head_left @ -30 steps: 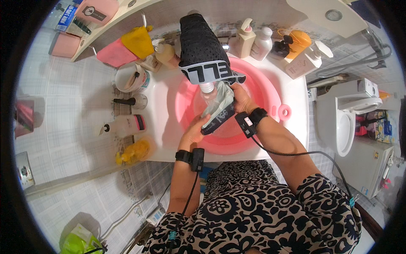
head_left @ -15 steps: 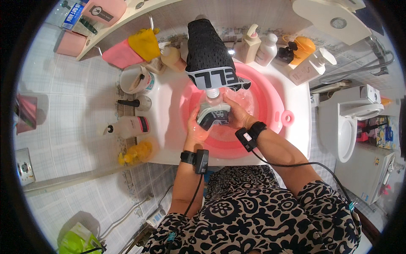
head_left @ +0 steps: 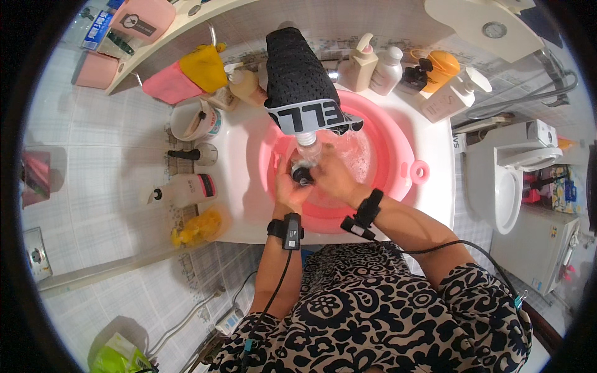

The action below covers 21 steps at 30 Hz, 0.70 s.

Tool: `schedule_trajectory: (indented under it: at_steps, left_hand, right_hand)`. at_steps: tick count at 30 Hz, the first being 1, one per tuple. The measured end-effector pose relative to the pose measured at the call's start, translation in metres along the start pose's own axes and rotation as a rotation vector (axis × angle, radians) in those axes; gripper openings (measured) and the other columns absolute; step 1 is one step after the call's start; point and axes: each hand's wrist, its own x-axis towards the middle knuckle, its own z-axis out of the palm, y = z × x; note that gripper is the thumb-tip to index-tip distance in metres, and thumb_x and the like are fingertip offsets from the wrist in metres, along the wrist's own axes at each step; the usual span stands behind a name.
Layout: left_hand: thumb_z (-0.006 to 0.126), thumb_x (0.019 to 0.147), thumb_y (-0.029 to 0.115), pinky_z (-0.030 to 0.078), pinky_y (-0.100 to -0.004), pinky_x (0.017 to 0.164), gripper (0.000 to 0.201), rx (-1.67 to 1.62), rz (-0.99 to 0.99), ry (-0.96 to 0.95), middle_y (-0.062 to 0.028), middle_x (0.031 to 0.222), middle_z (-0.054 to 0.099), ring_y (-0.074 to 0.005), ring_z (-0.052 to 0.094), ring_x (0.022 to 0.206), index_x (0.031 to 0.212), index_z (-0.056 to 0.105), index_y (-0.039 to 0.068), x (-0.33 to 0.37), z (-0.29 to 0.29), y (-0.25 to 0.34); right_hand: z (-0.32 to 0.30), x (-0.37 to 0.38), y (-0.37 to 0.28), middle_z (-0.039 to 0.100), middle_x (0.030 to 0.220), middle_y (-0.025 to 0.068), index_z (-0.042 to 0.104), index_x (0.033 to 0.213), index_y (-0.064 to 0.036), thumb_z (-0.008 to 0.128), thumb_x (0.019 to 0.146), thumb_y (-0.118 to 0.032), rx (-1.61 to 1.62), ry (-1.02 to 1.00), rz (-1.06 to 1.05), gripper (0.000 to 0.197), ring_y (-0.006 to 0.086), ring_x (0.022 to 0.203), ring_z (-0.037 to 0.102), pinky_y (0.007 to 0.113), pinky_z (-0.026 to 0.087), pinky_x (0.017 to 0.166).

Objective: The person washes a black garment and a green cloth by hand in a pink basin filled with soapy water. They then pour the water into a toilet and rinse the basin under a faucet.

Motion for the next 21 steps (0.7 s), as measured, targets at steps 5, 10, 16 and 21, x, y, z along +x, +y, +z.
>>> schedule_trajectory:
  at_steps: [5, 10, 16, 21]
  left_hand:
    - [0.048, 0.091, 0.033, 0.047, -0.0370, 0.087, 0.036, 0.275, 0.262, -0.242, -0.0084, 0.114, 0.056, -0.0227, 0.057, 0.099, 0.116, 0.050, 0.007, -0.004, 0.000, -0.021]
    - [0.045, 0.092, 0.030, 0.047, -0.0363, 0.087, 0.035, 0.225, 0.133, -0.046, -0.0082, 0.114, 0.055, -0.0223, 0.057, 0.100, 0.119, 0.048, 0.007, 0.005, 0.012, -0.037]
    - [0.041, 0.093, 0.032, 0.049, -0.0359, 0.082, 0.034, 0.248, 0.121, -0.135, -0.0064, 0.111, 0.056, -0.0224, 0.057, 0.099, 0.118, 0.049, 0.010, 0.005, -0.004, -0.019]
    - [0.042, 0.093, 0.034, 0.050, -0.0350, 0.075, 0.034, 0.363, 0.055, 0.034, -0.0061, 0.101, 0.060, -0.0207, 0.060, 0.092, 0.112, 0.052, 0.008, 0.015, -0.006, -0.030]
  right_hand:
    - [0.009, -0.004, -0.020, 0.058, 0.104, 0.0171, 0.061, 0.096, -0.0063, 0.054, 0.075, -0.005, 0.005, -0.135, -0.025, 0.022, 0.0367, 0.092, 0.056, 0.040, 0.046, 0.078]
    - [0.016, 0.027, 0.010, 0.060, 0.096, 0.0187, 0.060, 0.092, -0.0078, 0.055, 0.081, -0.022, -0.027, -0.162, 0.520, 0.019, 0.0372, 0.087, 0.058, 0.043, 0.047, 0.073]
    - [0.022, 0.013, -0.010, 0.062, 0.085, 0.0202, 0.059, 0.107, -0.0106, 0.060, 0.076, -0.031, -0.184, 0.024, 0.008, 0.037, 0.0402, 0.082, 0.059, 0.045, 0.048, 0.075]
    - [0.014, 0.029, 0.000, 0.060, 0.097, 0.0211, 0.059, 0.097, -0.0060, 0.060, 0.074, -0.022, -0.070, -0.294, 0.529, 0.028, 0.0381, 0.093, 0.056, 0.045, 0.046, 0.078]
